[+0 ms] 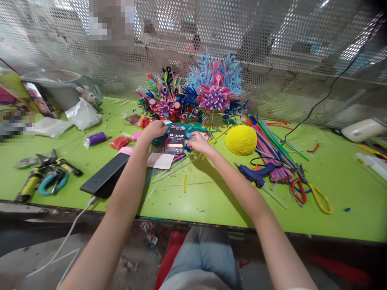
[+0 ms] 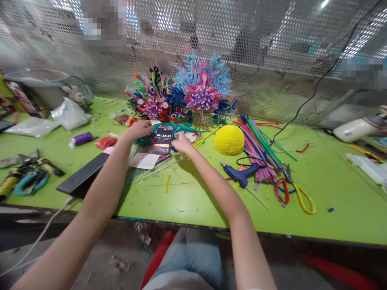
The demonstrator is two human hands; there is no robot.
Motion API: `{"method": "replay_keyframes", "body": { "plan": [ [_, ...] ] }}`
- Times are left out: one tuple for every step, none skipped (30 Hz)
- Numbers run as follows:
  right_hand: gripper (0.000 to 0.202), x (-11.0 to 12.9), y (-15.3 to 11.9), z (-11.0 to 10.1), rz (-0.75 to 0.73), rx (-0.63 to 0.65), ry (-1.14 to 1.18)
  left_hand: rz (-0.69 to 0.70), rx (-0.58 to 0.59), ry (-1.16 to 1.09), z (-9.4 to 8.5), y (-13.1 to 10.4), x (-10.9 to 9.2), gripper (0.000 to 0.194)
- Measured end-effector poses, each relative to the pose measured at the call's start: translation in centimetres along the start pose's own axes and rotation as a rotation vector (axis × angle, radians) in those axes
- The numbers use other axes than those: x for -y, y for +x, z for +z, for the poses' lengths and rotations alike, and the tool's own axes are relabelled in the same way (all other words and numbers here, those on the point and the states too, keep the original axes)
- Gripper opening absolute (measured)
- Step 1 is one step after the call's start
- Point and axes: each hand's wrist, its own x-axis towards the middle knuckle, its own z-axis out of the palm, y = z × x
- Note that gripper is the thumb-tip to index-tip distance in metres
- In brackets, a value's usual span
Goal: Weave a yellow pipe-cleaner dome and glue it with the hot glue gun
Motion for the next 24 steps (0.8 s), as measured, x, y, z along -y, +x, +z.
{"method": "replay_keyframes", "body": {
  "plan": [
    [0.038,0.1,1.3,0.8,0.035,-0.023,0.033,-0.002,0.011,0.016,0.4,0.1,-0.5,0.032],
    [0.035,0.3,2.2,1.4,0.061,-0.033,0.065,-0.006,0.016,0.026,0.8,0.2,-0.9,0.036],
    [0.031,0.3,2.8,1.9,0.085,-0.038,0.104,-0.011,0.017,0.029,1.2,0.3,-1.2,0.040],
    [0.026,0.4,3.2,2.2,0.109,-0.038,0.146,-0.018,0.017,0.030,1.6,0.3,-1.4,0.044],
    [0.022,0.5,3.4,2.4,0.131,-0.036,0.189,-0.026,0.019,0.028,1.9,0.4,-1.5,0.048],
    [0.017,0.6,3.4,2.5,0.151,-0.033,0.228,-0.033,0.019,0.022,2.0,0.4,-1.6,0.051],
    [0.013,0.7,3.3,2.5,0.171,-0.030,0.263,-0.040,0.019,0.015,2.0,0.3,-1.6,0.053],
    [0.009,0.9,3.1,2.4,0.189,-0.026,0.291,-0.050,0.020,0.007,1.9,0.3,-1.6,0.056],
    [0.006,1.0,2.9,2.2,0.207,-0.019,0.314,-0.062,0.026,-0.002,1.7,0.2,-1.7,0.057],
    [0.003,1.2,2.7,1.9,0.223,-0.008,0.333,-0.075,0.036,-0.013,1.4,0.1,-1.8,0.058],
    [0.001,1.4,2.4,1.7,0.238,0.006,0.348,-0.089,0.052,-0.024,1.1,-0.1,-1.9,0.059],
    [0.003,1.6,2.0,1.4,0.252,0.022,0.358,-0.105,0.076,-0.038,0.9,-0.2,-2.0,0.059],
    [0.005,1.8,1.6,1.0,0.264,0.040,0.366,-0.120,0.108,-0.056,0.6,-0.4,-2.3,0.059],
    [0.007,1.9,1.1,0.7,0.274,0.059,0.370,-0.134,0.148,-0.078,0.5,-0.7,-2.5,0.060],
    [0.010,1.9,0.6,0.4,0.283,0.079,0.370,-0.146,0.194,-0.103,0.4,-0.9,-2.8,0.060],
    [0.013,1.9,0.1,0.2,0.292,0.100,0.368,-0.156,0.243,-0.129,0.3,-1.2,-3.1,0.061],
    [0.016,1.8,-0.4,0.0,0.300,0.120,0.363,-0.167,0.291,-0.154,0.3,-1.4,-3.5,0.061],
    [0.017,1.6,-0.9,-0.2,0.310,0.140,0.355,-0.177,0.336,-0.177,0.4,-1.7,-3.8,0.061],
    [0.018,1.5,-1.4,-0.3,0.320,0.160,0.348,-0.186,0.375,-0.197,0.3,-2.0,-4.0,0.061],
    [0.017,1.3,-1.9,-0.4,0.329,0.178,0.342,-0.194,0.408,-0.214,0.2,-2.2,-4.1,0.061],
    [0.016,1.1,-2.3,-0.5,0.335,0.193,0.339,-0.201,0.437,-0.228,0.0,-2.4,-4.1,0.060],
    [0.015,0.9,-2.7,-0.5,0.338,0.202,0.339,-0.210,0.464,-0.239,-0.3,-2.6,-3.9,0.060],
    [0.013,0.8,-3.1,-0.6,0.336,0.205,0.341,-0.205,0.468,-0.244,-0.8,-2.6,-3.5,0.059],
    [0.012,0.6,-3.5,-0.7,0.330,0.201,0.344,-0.187,0.443,-0.244,-1.4,-2.6,-2.9,0.058]
  ]
}}
